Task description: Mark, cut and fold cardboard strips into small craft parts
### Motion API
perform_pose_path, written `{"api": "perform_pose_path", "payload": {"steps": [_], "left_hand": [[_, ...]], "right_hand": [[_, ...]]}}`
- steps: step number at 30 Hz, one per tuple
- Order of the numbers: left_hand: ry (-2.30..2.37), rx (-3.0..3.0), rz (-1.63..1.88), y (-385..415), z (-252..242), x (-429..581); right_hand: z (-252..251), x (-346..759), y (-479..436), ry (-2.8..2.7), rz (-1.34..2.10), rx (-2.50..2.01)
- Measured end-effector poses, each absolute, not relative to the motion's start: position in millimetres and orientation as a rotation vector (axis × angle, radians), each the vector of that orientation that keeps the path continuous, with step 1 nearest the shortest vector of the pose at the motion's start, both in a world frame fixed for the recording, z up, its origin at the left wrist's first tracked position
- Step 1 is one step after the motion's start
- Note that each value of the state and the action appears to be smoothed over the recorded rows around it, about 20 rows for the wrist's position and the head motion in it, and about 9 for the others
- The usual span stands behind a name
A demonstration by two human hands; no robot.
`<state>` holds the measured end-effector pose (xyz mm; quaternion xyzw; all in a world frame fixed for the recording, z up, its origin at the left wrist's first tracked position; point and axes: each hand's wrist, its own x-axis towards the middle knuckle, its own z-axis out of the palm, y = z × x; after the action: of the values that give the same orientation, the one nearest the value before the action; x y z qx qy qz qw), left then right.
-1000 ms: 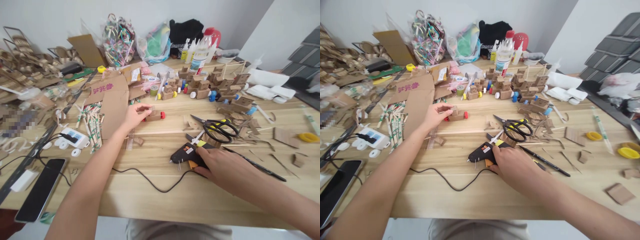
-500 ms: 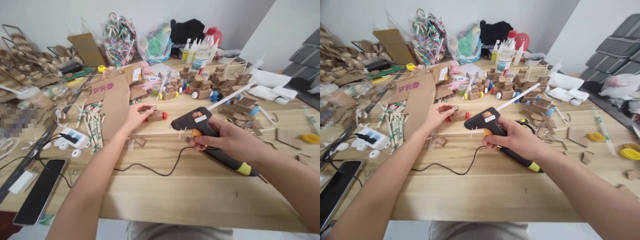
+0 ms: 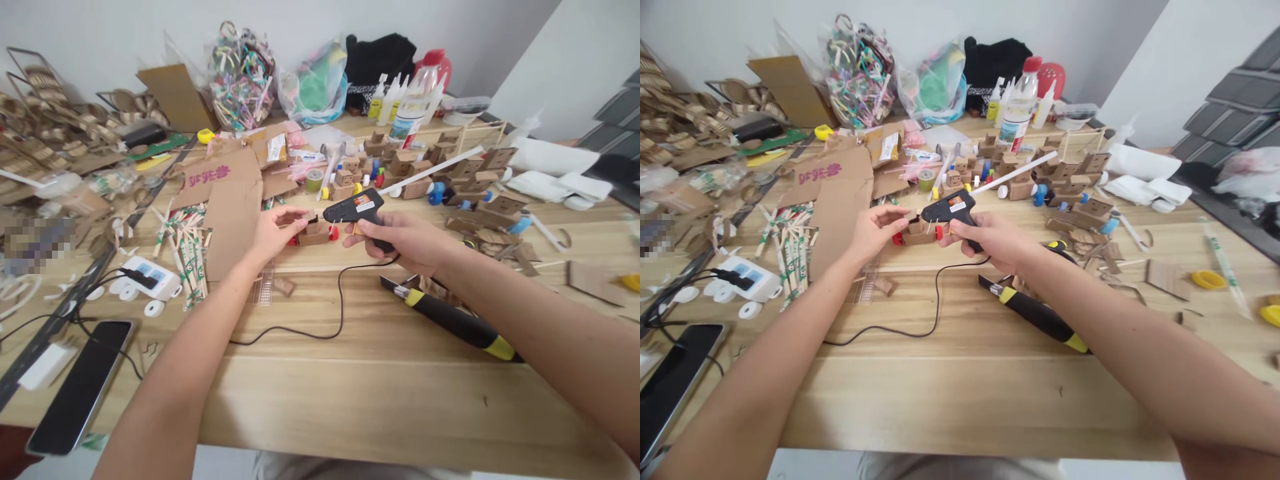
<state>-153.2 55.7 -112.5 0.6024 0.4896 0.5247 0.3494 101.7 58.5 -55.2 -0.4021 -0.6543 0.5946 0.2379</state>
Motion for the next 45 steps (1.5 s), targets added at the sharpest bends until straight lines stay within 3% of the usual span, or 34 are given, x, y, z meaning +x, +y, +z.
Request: {"api": "perform_pose_path", "payload": {"steps": [12,45], "left_hand": [[1.289,1.608,1.334,57,-114,-153],[1.207,1.612,1.375,59,-120,-155]], "right_hand": [[-53,87,62,-1.768,1.45,-1.323],[-40,72,54,-1.662,1.432,-1.481]]}}
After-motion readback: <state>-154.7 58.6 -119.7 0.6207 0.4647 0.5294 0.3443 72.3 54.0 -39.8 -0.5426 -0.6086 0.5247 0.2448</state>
